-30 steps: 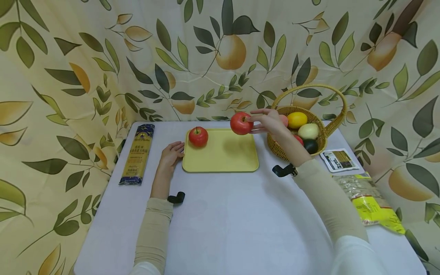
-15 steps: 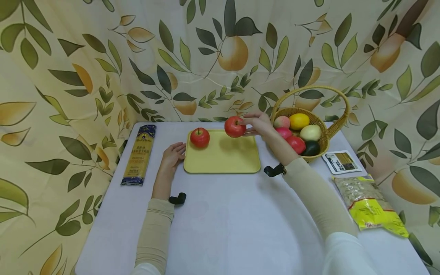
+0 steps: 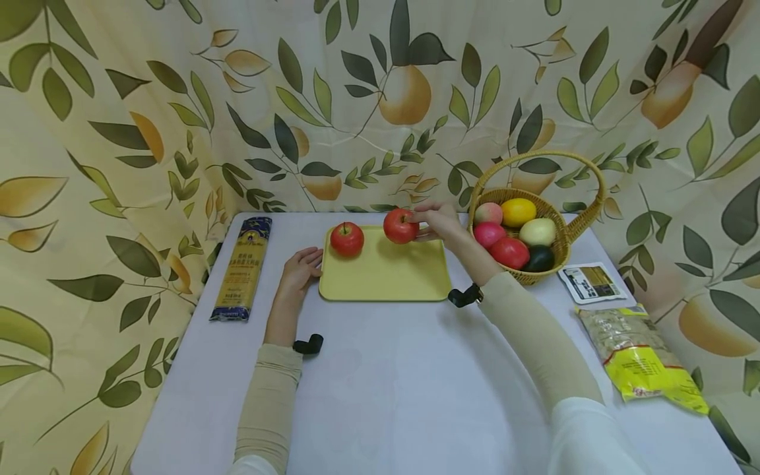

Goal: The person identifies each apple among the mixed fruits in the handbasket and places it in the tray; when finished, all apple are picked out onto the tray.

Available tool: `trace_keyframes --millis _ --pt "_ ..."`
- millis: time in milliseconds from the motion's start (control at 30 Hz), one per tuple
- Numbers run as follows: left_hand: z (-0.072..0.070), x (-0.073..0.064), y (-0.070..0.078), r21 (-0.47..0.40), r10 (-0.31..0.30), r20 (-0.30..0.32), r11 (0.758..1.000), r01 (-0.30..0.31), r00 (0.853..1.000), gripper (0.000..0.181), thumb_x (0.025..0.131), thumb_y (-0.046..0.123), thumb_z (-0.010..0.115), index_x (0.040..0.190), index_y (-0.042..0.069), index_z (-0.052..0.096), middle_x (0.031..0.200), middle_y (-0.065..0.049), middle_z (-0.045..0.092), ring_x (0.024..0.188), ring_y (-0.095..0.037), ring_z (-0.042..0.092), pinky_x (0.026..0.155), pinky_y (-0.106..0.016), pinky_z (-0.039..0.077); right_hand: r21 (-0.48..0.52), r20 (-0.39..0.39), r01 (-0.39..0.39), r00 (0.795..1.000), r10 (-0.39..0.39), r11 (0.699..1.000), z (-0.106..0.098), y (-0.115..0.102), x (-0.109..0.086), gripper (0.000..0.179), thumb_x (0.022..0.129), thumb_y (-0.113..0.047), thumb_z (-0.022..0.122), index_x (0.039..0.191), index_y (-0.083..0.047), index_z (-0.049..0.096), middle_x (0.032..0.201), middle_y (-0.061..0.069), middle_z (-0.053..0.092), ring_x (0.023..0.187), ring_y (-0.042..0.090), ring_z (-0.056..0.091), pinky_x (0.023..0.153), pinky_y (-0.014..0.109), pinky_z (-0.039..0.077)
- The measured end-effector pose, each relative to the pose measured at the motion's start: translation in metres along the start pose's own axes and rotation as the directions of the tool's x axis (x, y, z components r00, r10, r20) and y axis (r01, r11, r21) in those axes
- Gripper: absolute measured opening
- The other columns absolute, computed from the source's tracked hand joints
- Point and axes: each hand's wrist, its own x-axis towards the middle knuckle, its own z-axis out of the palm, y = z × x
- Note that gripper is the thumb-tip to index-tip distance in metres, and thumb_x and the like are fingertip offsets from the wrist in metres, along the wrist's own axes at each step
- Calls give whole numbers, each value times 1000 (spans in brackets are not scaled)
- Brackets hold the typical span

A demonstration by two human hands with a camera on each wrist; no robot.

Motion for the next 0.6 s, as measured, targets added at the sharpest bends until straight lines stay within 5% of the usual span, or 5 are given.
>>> trace_keyframes --millis 600 --pt "1 -2 -1 -18 28 7 999 -28 1000 79 81 -35 43 154 -8 37 157 -27 45 148 -32 44 118 -38 42 -51 -29 -61 998 60 997 9 13 10 62 90 -8 78 145 3 54 143 22 57 92 42 76 99 58 53"
